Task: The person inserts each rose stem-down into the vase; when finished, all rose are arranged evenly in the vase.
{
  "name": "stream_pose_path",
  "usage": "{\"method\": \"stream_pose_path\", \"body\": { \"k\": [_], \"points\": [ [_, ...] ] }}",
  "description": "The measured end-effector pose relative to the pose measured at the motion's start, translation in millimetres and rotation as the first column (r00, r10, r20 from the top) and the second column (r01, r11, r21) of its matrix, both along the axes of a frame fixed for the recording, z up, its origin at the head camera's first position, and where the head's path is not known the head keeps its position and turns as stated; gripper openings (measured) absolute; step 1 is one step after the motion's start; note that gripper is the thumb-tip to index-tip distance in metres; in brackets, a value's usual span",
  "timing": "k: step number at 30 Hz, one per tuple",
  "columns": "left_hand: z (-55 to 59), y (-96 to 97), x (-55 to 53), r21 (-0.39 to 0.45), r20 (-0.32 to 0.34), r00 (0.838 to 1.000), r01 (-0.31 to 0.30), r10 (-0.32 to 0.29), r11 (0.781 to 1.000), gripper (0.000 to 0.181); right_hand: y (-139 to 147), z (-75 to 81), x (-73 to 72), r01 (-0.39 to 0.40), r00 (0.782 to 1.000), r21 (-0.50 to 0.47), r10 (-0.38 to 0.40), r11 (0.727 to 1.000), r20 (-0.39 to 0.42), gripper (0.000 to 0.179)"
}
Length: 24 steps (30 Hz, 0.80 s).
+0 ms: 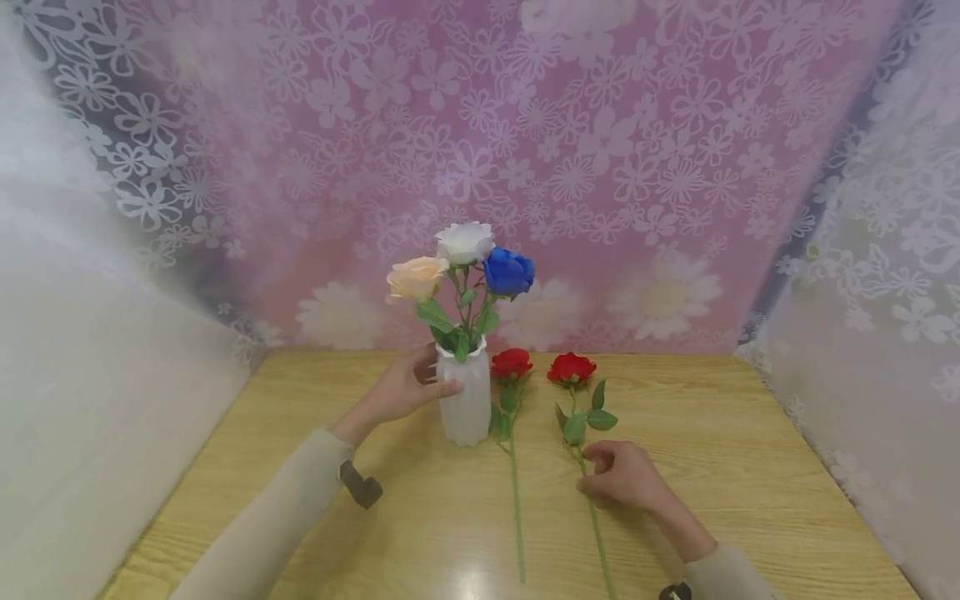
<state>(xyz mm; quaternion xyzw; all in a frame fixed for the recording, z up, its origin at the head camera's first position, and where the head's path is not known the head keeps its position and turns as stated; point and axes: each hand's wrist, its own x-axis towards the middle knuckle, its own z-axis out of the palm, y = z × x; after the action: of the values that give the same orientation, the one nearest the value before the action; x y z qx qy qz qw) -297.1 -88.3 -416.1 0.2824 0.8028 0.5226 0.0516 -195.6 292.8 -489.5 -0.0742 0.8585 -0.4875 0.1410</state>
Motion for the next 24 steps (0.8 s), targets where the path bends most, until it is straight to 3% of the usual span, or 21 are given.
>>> {"method": "stream_pose_path", "body": {
  "k": [7, 14, 24],
  "points": [
    [0.8, 0.4, 0.4, -0.006, 0.005, 1.000, -0.003, 0.003, 1.000, 0.074, -5.9, 0.4, -1.0, 0.044, 0.998, 0.081, -0.041, 0.996, -0.045, 0.053],
    [0.6, 0.4, -0.2, 0.007, -0.002, 1.000, 0.006, -0.006, 1.000, 0.073, -7.4, 2.1, -2.8, 0.092, 0.994, 0.112, -0.085, 0.989, -0.068, 0.055],
    [-1.2, 0.1, -1.1, 0.030, 0.006, 1.000, 0.019, -0.019, 0.999, 0.073, 0.6, 10.8, -6.5, 0.078, 0.995, -0.051, -0.075, 0.996, 0.058, 0.059]
  ]
}}
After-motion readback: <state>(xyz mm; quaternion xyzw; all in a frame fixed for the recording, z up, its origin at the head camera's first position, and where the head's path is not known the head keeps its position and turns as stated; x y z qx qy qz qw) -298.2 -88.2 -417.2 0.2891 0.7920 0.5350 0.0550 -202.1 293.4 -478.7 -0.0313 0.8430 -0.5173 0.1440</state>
